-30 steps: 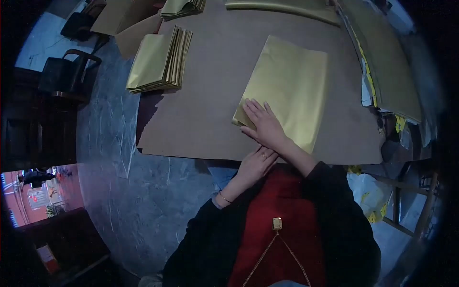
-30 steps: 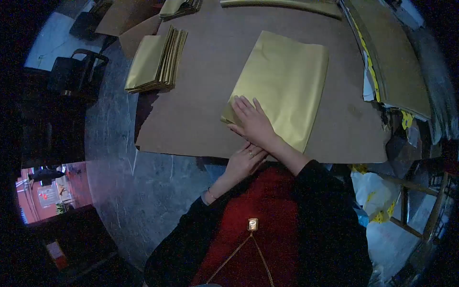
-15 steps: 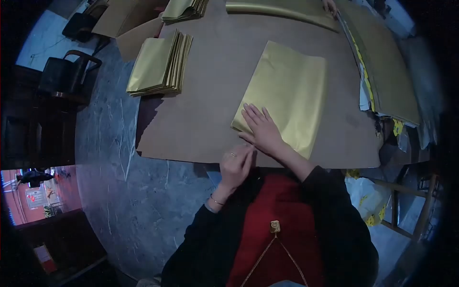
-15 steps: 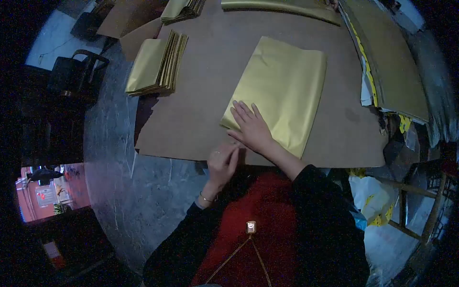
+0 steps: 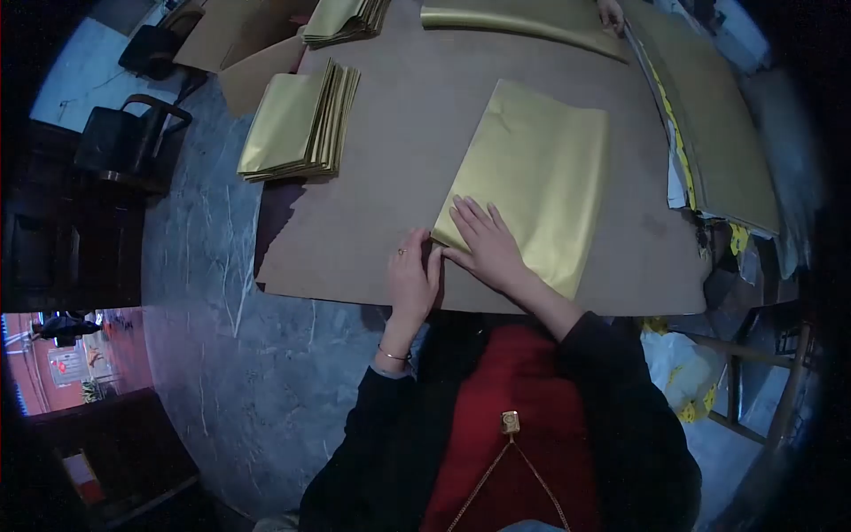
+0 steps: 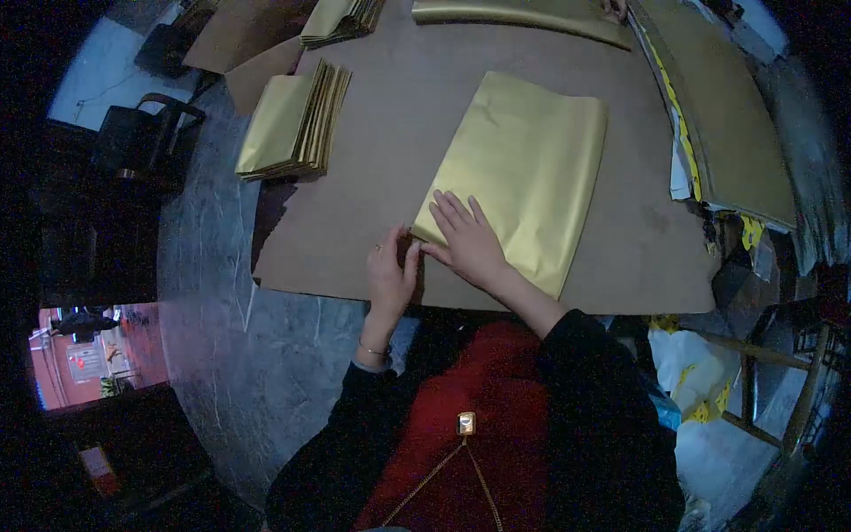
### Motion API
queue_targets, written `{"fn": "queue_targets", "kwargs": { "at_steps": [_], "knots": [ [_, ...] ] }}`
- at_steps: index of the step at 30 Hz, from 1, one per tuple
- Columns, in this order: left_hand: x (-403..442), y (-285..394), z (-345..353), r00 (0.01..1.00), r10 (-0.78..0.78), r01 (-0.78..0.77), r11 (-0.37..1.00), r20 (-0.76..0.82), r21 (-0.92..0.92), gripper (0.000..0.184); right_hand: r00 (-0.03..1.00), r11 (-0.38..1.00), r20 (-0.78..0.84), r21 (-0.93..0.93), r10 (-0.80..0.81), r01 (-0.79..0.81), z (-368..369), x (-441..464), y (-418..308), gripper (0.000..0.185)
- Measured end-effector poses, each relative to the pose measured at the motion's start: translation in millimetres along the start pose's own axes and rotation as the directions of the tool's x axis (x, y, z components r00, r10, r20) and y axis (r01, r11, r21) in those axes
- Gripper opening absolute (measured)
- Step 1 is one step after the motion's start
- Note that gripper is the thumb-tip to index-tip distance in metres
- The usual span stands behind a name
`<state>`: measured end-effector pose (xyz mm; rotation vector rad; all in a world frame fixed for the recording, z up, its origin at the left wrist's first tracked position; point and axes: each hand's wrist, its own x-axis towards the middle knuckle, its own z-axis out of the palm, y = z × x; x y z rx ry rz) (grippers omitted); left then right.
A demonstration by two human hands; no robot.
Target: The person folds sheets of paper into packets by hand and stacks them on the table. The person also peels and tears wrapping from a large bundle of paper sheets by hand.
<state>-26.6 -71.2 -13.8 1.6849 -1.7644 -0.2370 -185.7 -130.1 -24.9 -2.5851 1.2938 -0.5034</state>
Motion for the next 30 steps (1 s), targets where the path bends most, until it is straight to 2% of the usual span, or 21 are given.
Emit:
{"fn": "queue_targets", "kwargs": {
  "at_steps": [4,5,8,10,12,13,16,23,28,30],
  "knots": [
    [0.5,-0.1,-1.1,0.997,-0.049,0.049,0.999,0.052,-0.003,0.036,1.0,1.0,0.012,0.01,0.002,-0.002,-1.4,0.2,-0.2,0.068],
    [-0.5,-1.2,0.5,1.0,0.012,-0.012,1.0,0.004,0.009,0.036,1.0,1.0,0.026,0.012,0.01,-0.01,-3.5,0.6,-1.5,0.069],
    [-2.5,-3.4,3.9,1.0,0.025,-0.025,1.0,-0.014,-0.011,0.036,1.0,1.0,0.011,-0.001,0.003,-0.003,2.3,-1.0,0.6,0.069],
    [1.4,3.9,-4.4,0.999,-0.028,0.03,0.999,0.046,-0.03,0.036,1.0,1.0,-0.001,-0.002,-0.003,0.003,0.2,-0.5,-0.2,0.069],
    [2.4,3.4,-6.6,0.995,-0.005,0.007,1.0,0.104,-0.017,0.037,1.0,1.0,0.0,0.005,0.002,-0.002,-2.4,0.5,-1.8,0.07],
    [0.5,2.3,-5.4,0.996,0.062,-0.067,0.993,0.061,0.093,0.036,1.0,1.0,0.013,0.002,0.002,-0.002,-1.4,0.6,-0.9,0.07],
    [0.9,2.8,-5.2,0.991,0.124,-0.127,0.989,0.04,0.071,0.035,1.0,1.0,0.025,-0.013,0.001,-0.001,0.4,0.5,0.3,0.07],
    [1.0,0.5,-3.1,0.989,0.137,-0.14,0.988,0.048,0.063,0.025,0.998,1.0,0.059,-0.028,0.01,-0.008,0.3,0.5,0.4,0.07],
    [1.8,-0.8,-2.1,0.979,0.197,-0.201,0.974,0.047,0.109,0.024,1.0,1.0,-0.005,0.004,-0.015,0.015,2.2,-1.5,1.9,0.07],
    [0.5,-0.6,-0.5,0.985,0.161,-0.169,0.977,0.067,0.129,0.024,0.999,1.0,-0.028,0.024,-0.019,0.019,0.9,-1.2,1.4,0.07]
  ]
}}
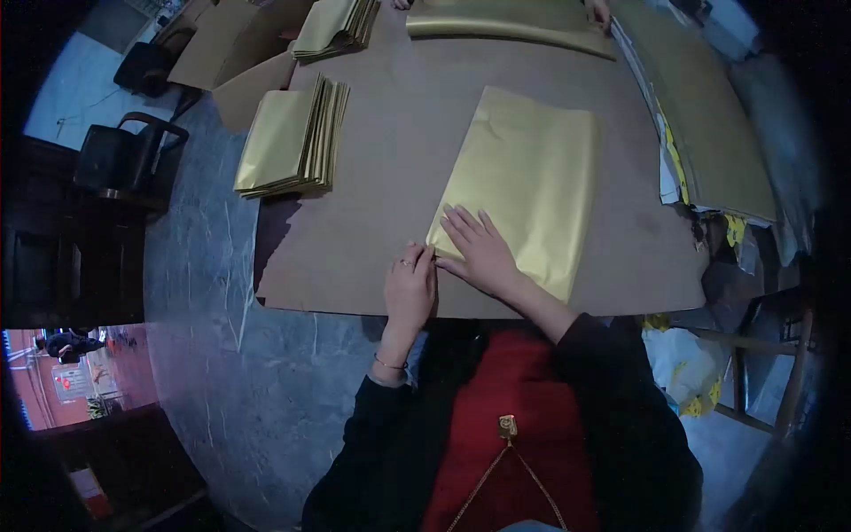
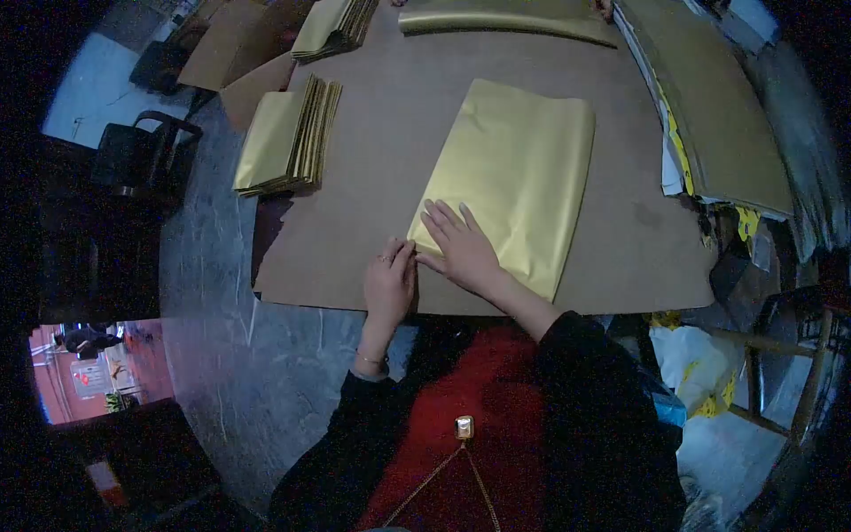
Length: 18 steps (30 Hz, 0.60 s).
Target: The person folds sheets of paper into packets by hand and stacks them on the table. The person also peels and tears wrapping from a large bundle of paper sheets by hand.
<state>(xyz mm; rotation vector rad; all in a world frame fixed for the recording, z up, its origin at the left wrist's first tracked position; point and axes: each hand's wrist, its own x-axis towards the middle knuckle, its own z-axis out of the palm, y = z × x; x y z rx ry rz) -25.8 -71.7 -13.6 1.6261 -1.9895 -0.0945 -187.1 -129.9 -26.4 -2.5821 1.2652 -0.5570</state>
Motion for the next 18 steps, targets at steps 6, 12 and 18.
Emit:
{"fn": "queue_targets", "kwargs": {
  "at_steps": [6,12,18],
  "knots": [
    [2.0,-2.1,0.6,1.0,0.027,-0.028,0.997,0.004,0.076,0.022,1.0,1.0,0.016,0.007,0.005,-0.005,-1.6,0.5,-0.5,0.07],
    [11.7,-4.9,0.0,0.999,0.045,-0.045,0.998,0.011,0.032,0.013,0.999,1.0,0.047,0.006,0.0,0.0,-1.5,-0.3,0.3,0.071],
    [21.7,-12.7,8.0,0.989,0.134,-0.126,0.985,0.062,-0.121,0.012,1.0,1.0,0.018,0.002,0.002,-0.002,-0.1,-2.4,-0.4,0.071]
  ]
}}
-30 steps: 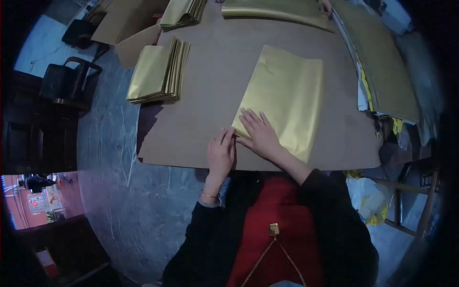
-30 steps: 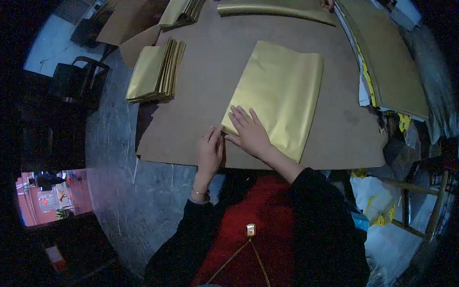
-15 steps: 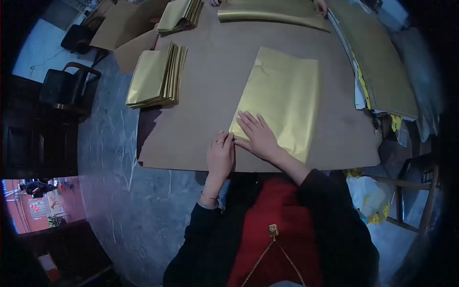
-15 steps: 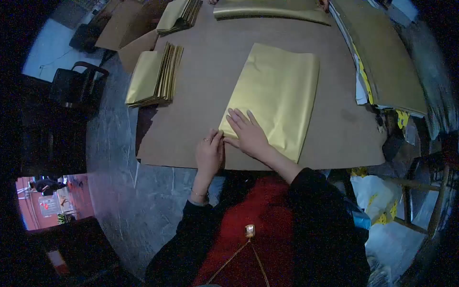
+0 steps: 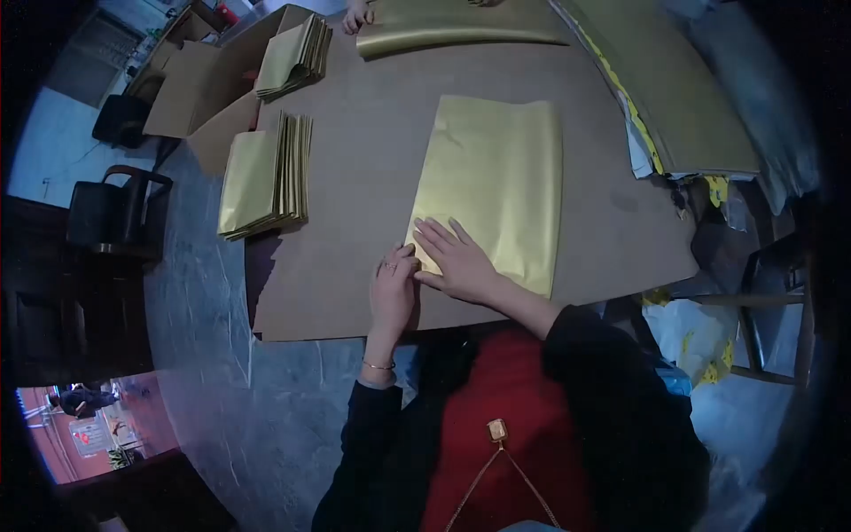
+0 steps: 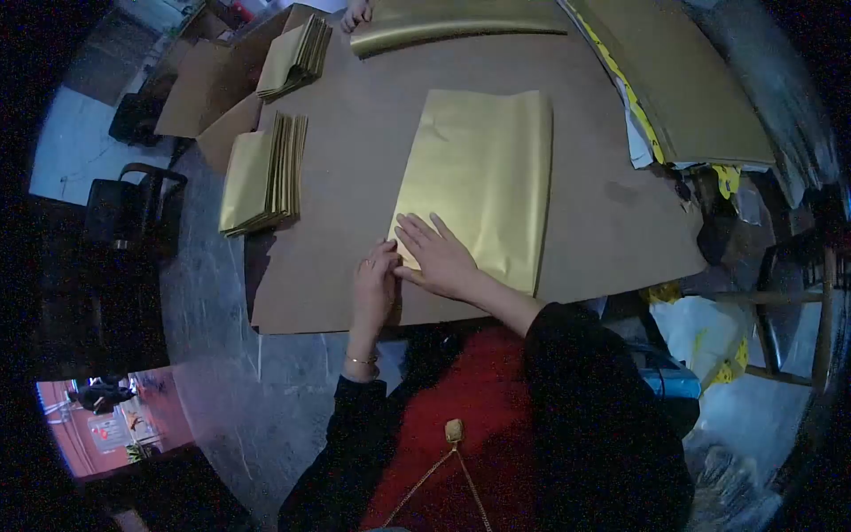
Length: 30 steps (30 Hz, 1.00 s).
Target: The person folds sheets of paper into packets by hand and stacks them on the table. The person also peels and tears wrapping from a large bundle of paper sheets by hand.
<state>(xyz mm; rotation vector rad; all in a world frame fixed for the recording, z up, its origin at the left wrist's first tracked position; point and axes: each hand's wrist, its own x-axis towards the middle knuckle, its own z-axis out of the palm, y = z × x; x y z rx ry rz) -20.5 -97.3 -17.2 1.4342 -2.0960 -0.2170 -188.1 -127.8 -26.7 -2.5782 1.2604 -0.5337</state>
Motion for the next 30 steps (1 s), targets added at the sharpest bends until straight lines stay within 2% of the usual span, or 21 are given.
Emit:
{"fn": "queue_targets", "kwargs": {
  "at_steps": [4,5,8,10,12,14,16,17,18,20,21,25,26,28,30],
  "knots": [
    [-1.5,-0.1,5.1,0.994,0.101,-0.101,0.995,-0.043,-0.006,0.017,0.999,0.999,-0.043,-0.034,-0.004,0.003,1.2,-1.0,-0.6,0.066],
    [-3.7,4.6,5.1,1.0,0.019,-0.018,1.0,0.016,-0.026,0.017,0.999,1.0,-0.037,-0.022,-0.002,0.001,1.6,-1.3,-0.1,0.065],
    [-0.6,6.0,6.9,0.999,0.039,-0.038,0.999,0.021,-0.037,0.017,0.999,1.0,-0.047,-0.014,-0.027,0.026,6.2,-2.5,3.6,0.063],
    [4.1,13.2,-1.6,0.998,0.057,-0.058,0.998,0.032,0.016,0.016,1.0,1.0,-0.02,0.022,-0.004,0.005,0.8,-2.7,1.8,0.064],
    [8.8,18.5,-6.2,0.992,-0.013,0.001,0.996,0.127,0.093,0.019,1.0,0.996,-0.013,0.083,0.013,-0.012,-3.1,-3.0,1.2,0.06],
    [12.1,20.1,0.3,0.995,0.017,-0.026,0.995,0.093,0.099,0.023,0.999,0.994,-0.024,0.107,0.028,-0.025,-3.1,-2.7,1.1,0.055],
    [14.0,26.6,4.9,0.995,0.005,-0.032,0.961,0.1,0.275,0.028,0.999,0.994,-0.045,0.102,0.029,-0.024,-1.9,-2.9,1.7,0.054],
    [11.7,24.9,10.1,0.991,0.017,-0.057,0.952,0.131,0.302,0.037,0.997,0.996,-0.068,0.091,0.027,-0.02,-1.4,-4.0,1.6,0.053],
    [13.0,29.2,12.3,0.991,0.017,-0.058,0.952,0.136,0.301,0.037,0.997,0.995,-0.066,0.094,0.03,-0.024,-1.9,-5.4,1.3,0.053],
    [15.6,41.8,15.5,0.976,-0.09,0.02,0.943,0.198,0.333,0.047,0.994,0.994,-0.088,0.093,0.07,-0.062,-3.3,-8.8,0.5,0.051],
    [17.8,50.0,12.9,0.946,-0.156,0.034,0.918,0.283,0.394,0.054,0.991,0.993,-0.1,0.092,0.089,-0.08,-4.6,-10.3,0.7,0.05],
    [15.7,56.0,20.6,0.952,-0.19,0.082,0.914,0.24,0.398,0.059,0.988,0.986,-0.082,0.114,0.131,-0.121,-9.9,-21.5,3.3,0.051],
    [15.7,57.0,20.7,0.951,-0.189,0.079,0.914,0.245,0.397,0.059,0.991,0.993,-0.064,0.021,0.119,-0.118,-4.9,-24.4,6.8,0.054],
    [17.9,60.8,17.1,0.939,-0.223,0.1,0.907,0.263,0.41,0.062,0.988,0.989,-0.049,0.038,0.148,-0.146,-7.0,-28.3,8.1,0.055],
    [13.4,56.8,19.0,0.953,-0.19,0.088,0.919,0.235,0.385,0.067,0.982,0.978,-0.041,0.105,0.185,-0.18,-17.5,-33.2,7.8,0.057]
  ]
}}
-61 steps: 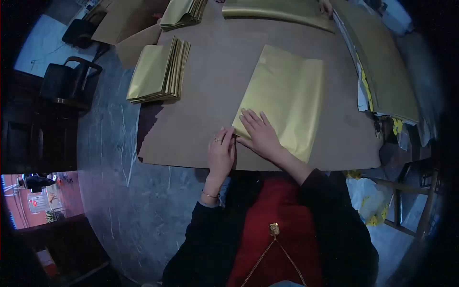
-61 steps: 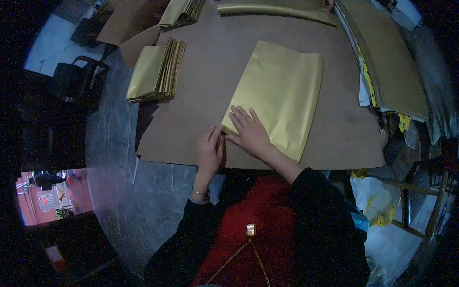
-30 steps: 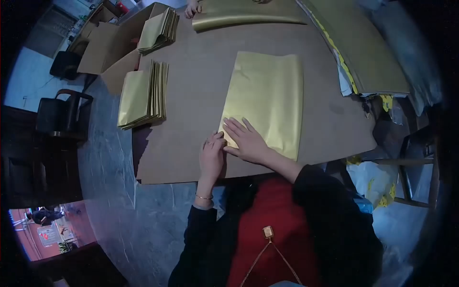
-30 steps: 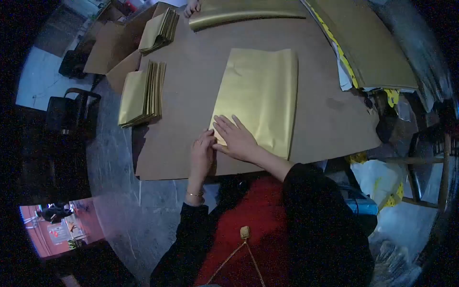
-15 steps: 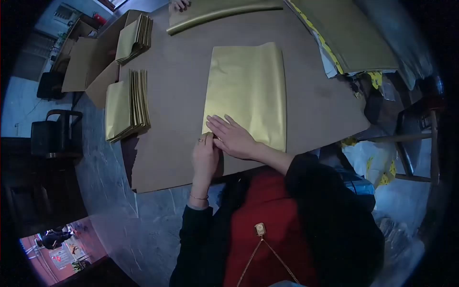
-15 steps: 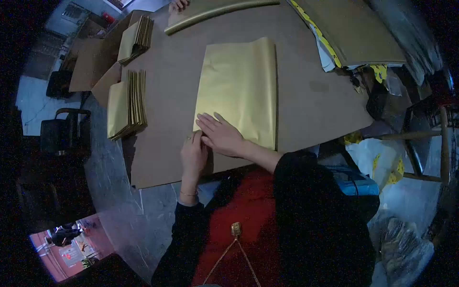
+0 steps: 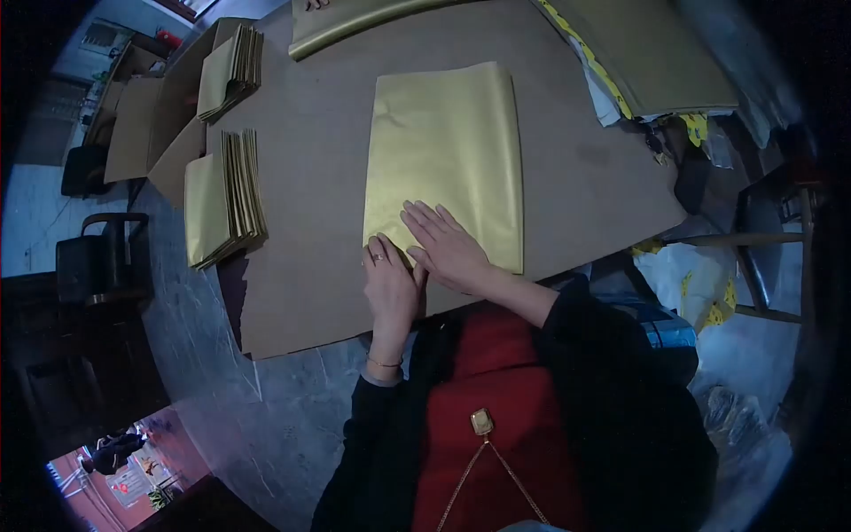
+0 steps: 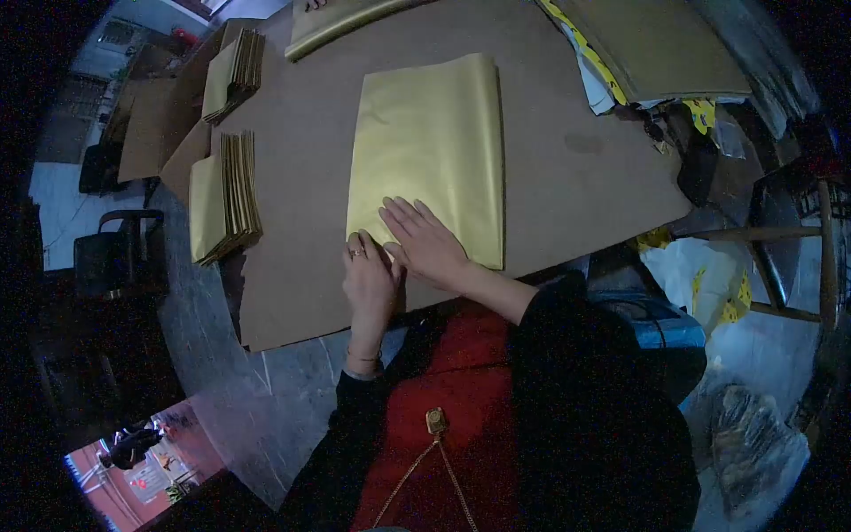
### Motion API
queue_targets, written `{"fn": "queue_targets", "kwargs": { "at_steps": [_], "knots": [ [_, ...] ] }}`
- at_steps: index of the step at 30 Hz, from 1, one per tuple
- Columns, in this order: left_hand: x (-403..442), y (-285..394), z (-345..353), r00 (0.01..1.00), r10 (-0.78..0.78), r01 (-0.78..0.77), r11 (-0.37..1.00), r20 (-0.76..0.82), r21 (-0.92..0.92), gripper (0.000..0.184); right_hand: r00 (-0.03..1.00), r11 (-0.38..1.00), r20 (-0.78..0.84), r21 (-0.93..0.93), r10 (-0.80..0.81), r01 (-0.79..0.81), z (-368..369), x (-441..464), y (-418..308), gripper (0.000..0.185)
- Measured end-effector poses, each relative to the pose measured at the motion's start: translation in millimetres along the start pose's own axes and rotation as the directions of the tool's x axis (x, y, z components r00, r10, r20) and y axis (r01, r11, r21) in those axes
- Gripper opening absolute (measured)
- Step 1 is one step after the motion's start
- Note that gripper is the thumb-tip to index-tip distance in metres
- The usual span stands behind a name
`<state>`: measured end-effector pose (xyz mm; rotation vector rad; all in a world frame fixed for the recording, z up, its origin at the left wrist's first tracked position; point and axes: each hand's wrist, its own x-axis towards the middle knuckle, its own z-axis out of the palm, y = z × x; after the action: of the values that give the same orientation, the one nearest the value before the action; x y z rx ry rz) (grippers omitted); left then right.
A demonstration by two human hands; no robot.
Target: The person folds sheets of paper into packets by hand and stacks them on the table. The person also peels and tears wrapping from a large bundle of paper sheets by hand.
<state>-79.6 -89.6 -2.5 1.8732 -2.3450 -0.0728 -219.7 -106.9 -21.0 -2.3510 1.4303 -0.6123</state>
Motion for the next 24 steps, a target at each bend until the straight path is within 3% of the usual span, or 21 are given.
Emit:
{"fn": "queue_targets", "kwargs": {
  "at_steps": [3,10,15,19,22,24],
  "knots": [
    [1.9,1.5,-1.1,1.0,-0.031,0.031,0.999,0.005,-0.02,0.079,0.998,0.999,-0.038,0.02,0.046,-0.045,-4.8,-7.7,7.2,0.056],
    [2.9,4.4,-6.1,0.998,-0.047,0.047,0.999,0.029,0.013,0.08,0.983,0.983,-0.031,0.05,0.18,-0.178,-21.1,-21.3,24.6,0.057],
    [2.8,2.6,-2.8,0.999,-0.042,0.041,0.998,0.032,0.045,0.083,0.987,0.988,-0.059,-0.011,0.151,-0.152,-24.0,-23.1,26.1,0.057],
    [4.1,7.6,-3.8,1.0,-0.024,0.025,0.998,-0.008,0.059,0.087,0.991,0.977,-0.082,-0.176,0.103,-0.116,-20.1,-22.9,24.1,0.059],
    [5.4,10.6,-4.2,0.999,-0.019,0.021,0.998,-0.026,0.066,0.09,0.986,0.983,-0.037,-0.08,0.16,-0.163,-19.5,-23.5,24.8,0.06],
    [5.8,10.2,-4.7,0.999,-0.03,0.03,0.997,-0.012,0.066,0.091,0.971,0.964,-0.079,-0.121,0.227,-0.236,-18.4,-24.2,24.2,0.061]
  ]
}}
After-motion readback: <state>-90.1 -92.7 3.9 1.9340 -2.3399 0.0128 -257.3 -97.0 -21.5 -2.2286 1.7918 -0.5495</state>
